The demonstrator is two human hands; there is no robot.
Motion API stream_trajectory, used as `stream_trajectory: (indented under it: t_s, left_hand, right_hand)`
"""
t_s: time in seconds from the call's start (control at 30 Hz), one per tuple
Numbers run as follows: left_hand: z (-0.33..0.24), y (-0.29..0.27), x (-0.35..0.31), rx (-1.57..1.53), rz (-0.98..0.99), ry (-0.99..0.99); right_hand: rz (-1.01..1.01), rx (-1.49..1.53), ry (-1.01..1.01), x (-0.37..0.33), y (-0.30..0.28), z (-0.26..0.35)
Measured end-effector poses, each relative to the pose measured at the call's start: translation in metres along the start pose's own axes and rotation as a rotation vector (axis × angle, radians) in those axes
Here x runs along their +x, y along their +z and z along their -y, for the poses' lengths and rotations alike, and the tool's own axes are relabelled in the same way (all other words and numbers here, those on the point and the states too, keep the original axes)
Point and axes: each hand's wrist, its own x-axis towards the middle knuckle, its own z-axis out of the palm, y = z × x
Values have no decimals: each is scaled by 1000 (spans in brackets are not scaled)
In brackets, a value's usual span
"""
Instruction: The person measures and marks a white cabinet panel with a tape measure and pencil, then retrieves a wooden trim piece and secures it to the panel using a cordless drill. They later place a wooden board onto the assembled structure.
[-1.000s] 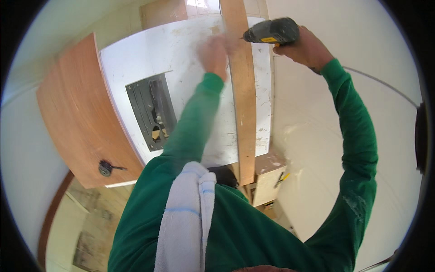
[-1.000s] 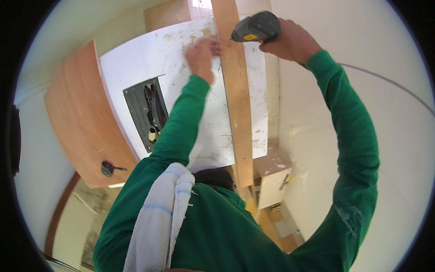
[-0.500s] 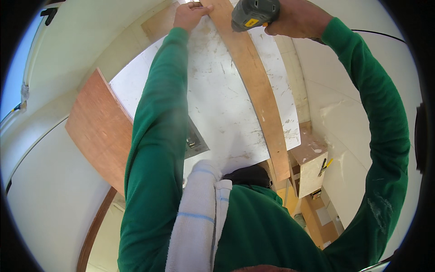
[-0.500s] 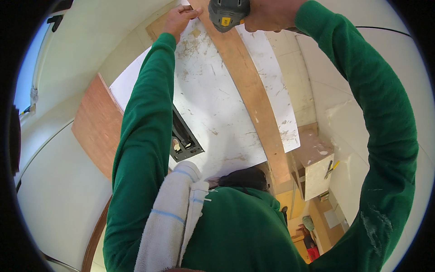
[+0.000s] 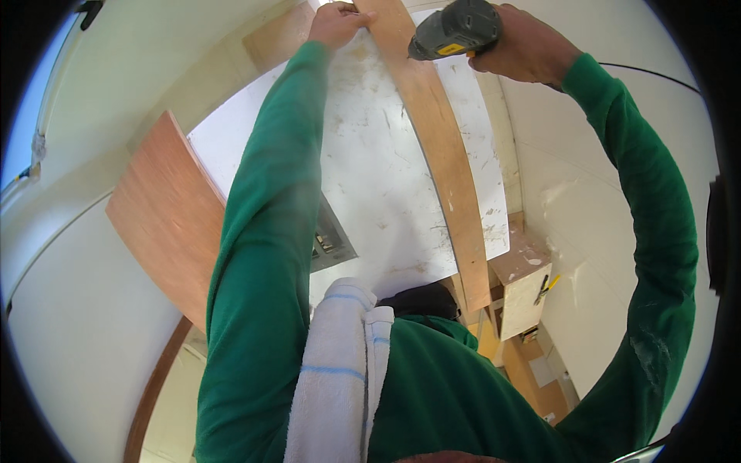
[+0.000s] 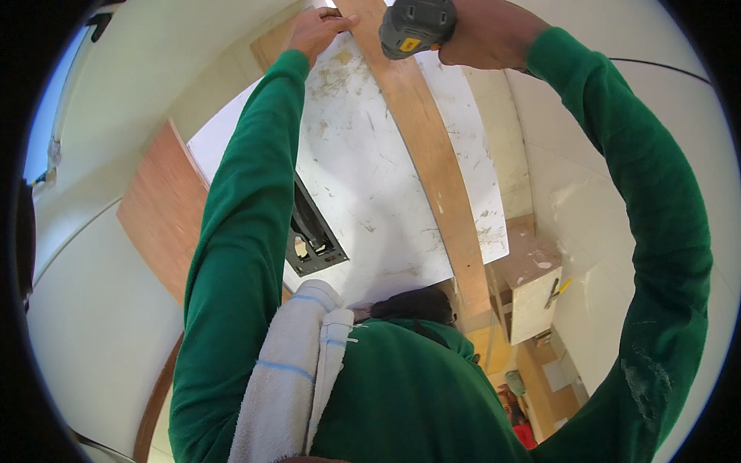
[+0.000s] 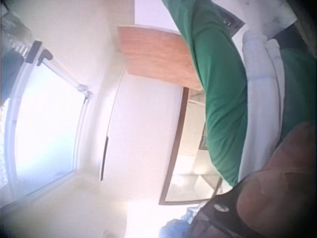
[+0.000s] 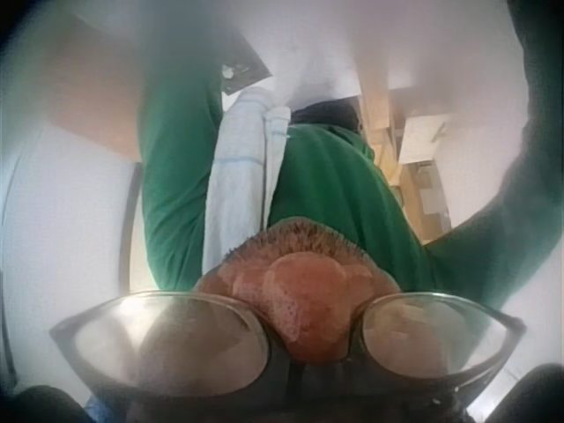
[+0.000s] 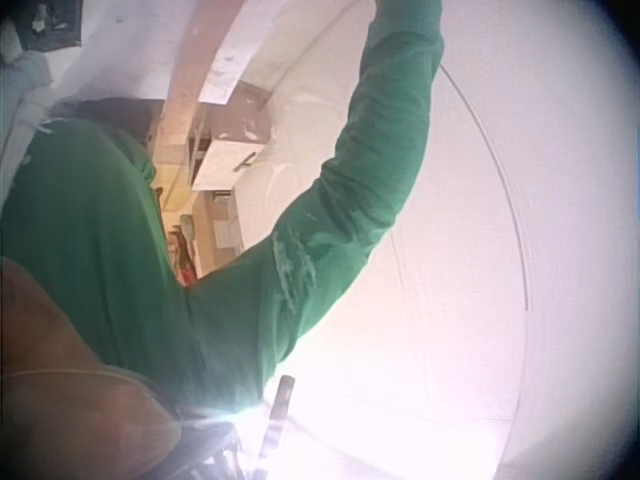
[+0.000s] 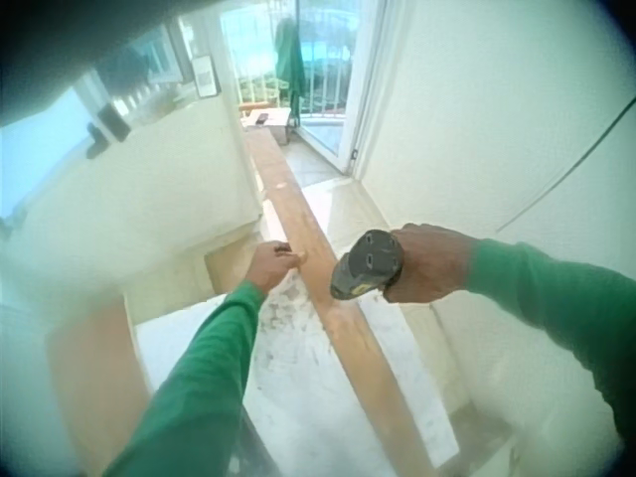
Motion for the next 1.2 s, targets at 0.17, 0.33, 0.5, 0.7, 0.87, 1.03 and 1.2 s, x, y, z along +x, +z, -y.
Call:
stream_trajectory:
  t_s: [0.17, 0.33, 0.5, 0.7, 0.87, 1.03, 1.2]
  left_hand:
    - [3, 6, 0, 72, -55, -7]
    - [-7, 7, -7, 52, -85, 24]
    - [-19, 5, -10, 80, -88, -34]
    - [-29, 5, -15, 147, -125, -24]
    - [-35, 3, -18, 96, -79, -51]
    - [-37, 4, -20, 117, -109, -33]
    - [-37, 4, -19, 106, -118, -45]
  right_hand:
    - [-19, -49, -9, 5, -1, 2]
    - [-23, -80, -79, 10, -6, 0]
    - [-51, 60, -55, 17, 10, -12]
    - [-34, 67, -117, 18, 18, -32]
    - [-48, 124, -42, 23, 20, -35]
    - [-163, -176, -223, 30, 22, -46]
    - [-150, -168, -231, 33, 27, -55]
